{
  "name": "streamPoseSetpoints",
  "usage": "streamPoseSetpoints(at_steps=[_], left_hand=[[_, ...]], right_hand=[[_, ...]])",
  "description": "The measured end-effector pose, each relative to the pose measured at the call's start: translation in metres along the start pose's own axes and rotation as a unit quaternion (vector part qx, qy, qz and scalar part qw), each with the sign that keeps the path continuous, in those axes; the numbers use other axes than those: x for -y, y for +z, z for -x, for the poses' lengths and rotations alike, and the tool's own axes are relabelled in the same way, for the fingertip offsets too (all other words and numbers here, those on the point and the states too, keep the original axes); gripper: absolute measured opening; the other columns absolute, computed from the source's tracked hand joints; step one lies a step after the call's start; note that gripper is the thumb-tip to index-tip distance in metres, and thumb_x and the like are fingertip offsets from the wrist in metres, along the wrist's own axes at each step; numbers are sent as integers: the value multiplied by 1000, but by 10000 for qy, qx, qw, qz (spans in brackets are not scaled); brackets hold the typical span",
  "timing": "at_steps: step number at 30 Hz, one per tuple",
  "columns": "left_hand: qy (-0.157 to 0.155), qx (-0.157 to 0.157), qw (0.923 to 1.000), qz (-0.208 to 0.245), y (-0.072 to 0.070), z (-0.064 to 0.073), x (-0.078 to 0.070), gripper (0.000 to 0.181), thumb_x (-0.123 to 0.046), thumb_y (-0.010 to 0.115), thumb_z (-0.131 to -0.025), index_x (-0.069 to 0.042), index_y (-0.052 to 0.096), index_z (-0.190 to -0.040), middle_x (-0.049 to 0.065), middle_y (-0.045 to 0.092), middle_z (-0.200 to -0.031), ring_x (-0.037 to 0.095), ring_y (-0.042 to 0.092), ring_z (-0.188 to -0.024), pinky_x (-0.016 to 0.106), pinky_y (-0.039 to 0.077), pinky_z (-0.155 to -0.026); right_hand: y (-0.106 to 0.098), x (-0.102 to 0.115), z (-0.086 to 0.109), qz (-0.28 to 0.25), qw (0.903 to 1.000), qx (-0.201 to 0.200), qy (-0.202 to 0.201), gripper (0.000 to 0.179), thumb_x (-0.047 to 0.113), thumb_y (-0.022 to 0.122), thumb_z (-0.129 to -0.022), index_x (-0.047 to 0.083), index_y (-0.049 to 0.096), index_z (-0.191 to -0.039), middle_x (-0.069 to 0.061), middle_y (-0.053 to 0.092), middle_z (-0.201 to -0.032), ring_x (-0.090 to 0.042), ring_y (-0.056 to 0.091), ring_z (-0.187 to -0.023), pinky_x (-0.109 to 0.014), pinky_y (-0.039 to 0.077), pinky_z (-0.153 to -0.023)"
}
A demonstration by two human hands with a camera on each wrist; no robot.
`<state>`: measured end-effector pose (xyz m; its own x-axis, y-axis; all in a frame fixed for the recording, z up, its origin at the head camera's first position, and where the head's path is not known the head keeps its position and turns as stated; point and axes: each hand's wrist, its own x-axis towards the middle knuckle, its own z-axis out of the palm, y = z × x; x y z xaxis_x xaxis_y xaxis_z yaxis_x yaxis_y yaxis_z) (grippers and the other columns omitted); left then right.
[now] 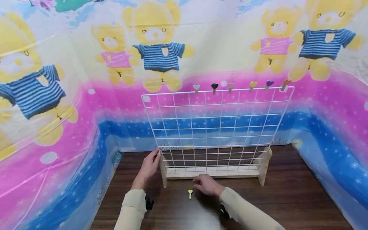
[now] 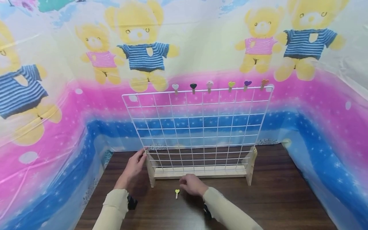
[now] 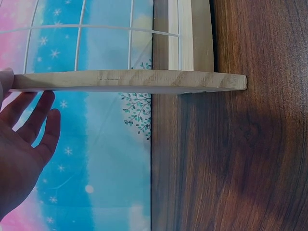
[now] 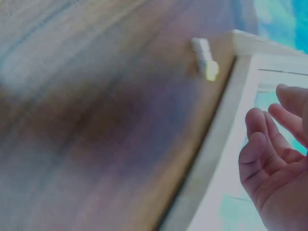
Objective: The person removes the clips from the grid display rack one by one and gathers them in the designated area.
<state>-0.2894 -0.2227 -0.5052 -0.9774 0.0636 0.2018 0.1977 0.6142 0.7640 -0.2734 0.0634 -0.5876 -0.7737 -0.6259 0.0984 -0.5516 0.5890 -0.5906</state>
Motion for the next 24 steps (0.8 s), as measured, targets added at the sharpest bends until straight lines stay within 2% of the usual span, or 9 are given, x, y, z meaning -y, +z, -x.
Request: streamPoseSetpoints(at_steps=[5,10,13,20,24], left_hand=[[54,9,10000,-4,-1,0,0,41,-16,44,-102,-13,44,-142,17,47,-138,33,47,-122,51,42,-93],[65,13,10000,-9,0,0,1,40,-17,45,-102,-13,44,-142,18,47,-138,33,47,-122,51,42,-93],[98,-10,9999,-28,0,0,1,41,-17,45,-102,-13,45,-142,19,49,-135,33,49,-120,51,44,-91],[95,35,9999,-32,-1,0,0,41,-17,45,-102,-11,44,-143,19,49,-135,34,49,-120,51,43,-90],[115,45,9999,-37,-2,0,0,41,-17,44,-102,-11,44,-142,19,49,-136,35,47,-122,52,43,-91]], right_hand=[[-29,13,1,120,9990,-223,-373,16,10,64,-89,3,68,-103,2,63,-86,-9,57,-78,-26,48,-69],[-57,28,5,471,9956,-392,-712,19,14,64,-90,5,68,-107,1,63,-90,-6,57,-74,-24,48,-65],[-76,39,6,640,9943,-412,-753,20,16,64,-91,7,67,-109,2,61,-92,-5,55,-72,-23,47,-64],[-122,66,7,860,9900,-700,-877,21,18,65,-91,10,68,-110,2,63,-98,-7,59,-81,-26,50,-70],[-147,84,6,921,9868,-887,-998,21,17,66,-91,11,68,-111,4,60,-94,-4,56,-74,-22,48,-64]])
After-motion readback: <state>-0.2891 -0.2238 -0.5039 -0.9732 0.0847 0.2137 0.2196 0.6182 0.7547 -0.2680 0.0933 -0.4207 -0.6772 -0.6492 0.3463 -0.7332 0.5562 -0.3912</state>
